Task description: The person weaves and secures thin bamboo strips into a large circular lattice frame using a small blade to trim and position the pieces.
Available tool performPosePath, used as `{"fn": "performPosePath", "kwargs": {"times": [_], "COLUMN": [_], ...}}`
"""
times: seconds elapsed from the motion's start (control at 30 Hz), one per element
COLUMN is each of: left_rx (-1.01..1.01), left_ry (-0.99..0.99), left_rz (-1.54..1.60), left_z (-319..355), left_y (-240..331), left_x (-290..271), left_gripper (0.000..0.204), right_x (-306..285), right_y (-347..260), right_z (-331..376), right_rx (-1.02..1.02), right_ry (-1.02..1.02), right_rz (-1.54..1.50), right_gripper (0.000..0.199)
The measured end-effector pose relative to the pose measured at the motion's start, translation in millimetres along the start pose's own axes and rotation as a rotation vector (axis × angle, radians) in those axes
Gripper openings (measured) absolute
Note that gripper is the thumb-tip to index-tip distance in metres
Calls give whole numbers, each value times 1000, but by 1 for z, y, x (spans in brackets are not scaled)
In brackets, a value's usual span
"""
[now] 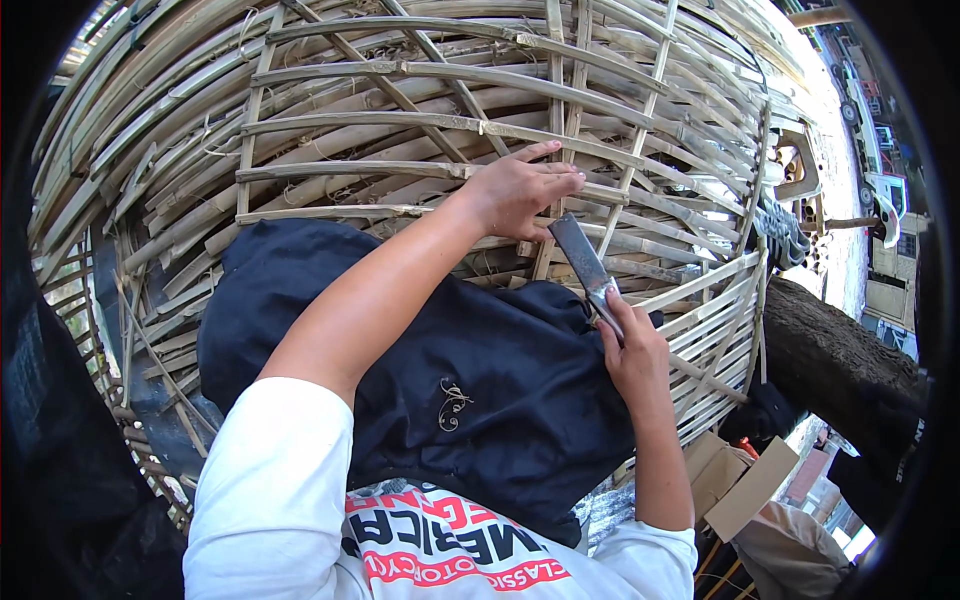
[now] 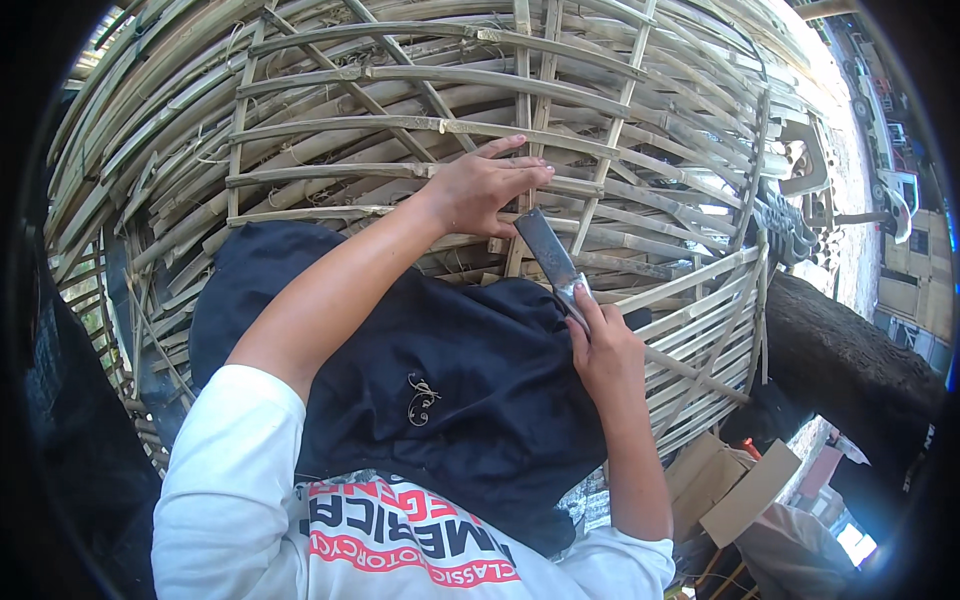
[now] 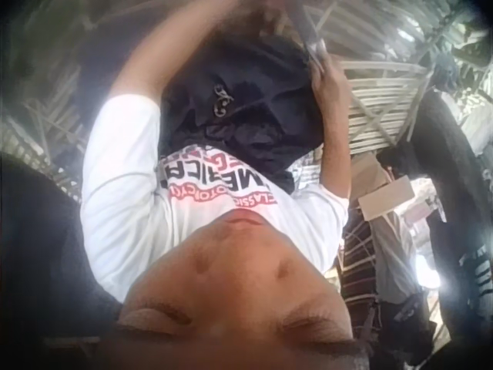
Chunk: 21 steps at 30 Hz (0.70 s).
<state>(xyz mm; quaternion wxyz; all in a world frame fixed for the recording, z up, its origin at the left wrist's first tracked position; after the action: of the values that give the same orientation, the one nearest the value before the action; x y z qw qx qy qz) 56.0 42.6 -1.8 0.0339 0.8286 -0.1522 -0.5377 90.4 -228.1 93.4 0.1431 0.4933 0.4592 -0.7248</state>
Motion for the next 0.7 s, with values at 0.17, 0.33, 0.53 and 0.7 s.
{"fn": "performPosePath", "kwargs": {"times": [0.17,0.33,0.53,0.7], "left_rx": [-10,-8,-4,4], "left_ry": [32,5,59,38], "left_rz": [-4,-4,-6,-28], "left_z": [-1,-3,0,-1], "left_y": [1,1,0,0], "left_x": [4,2,4,5], "left_gripper": [87,85,85,89], "right_x": [1,1,2,2], "right_y": [-1,-2,-3,-4], "right_z": [2,1,1,1], "right_rx": [-59,17,-25,-6], "right_ry": [44,-8,29,-6], "right_rz": [-14,20,6,-7], "right_gripper": [43,44,42,42]}}
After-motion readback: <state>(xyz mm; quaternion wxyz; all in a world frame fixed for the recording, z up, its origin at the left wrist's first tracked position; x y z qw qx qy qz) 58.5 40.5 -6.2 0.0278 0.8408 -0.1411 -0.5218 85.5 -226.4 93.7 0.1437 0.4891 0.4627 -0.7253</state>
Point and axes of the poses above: each hand's wrist, its own z-axis away from the middle knuckle, its own x-axis out of the palm, y = z × x, the point moved 2 cm from there along -z, towards the middle knuckle, and after that the axes turned 13 degrees about -z, right-handed, at the moved point
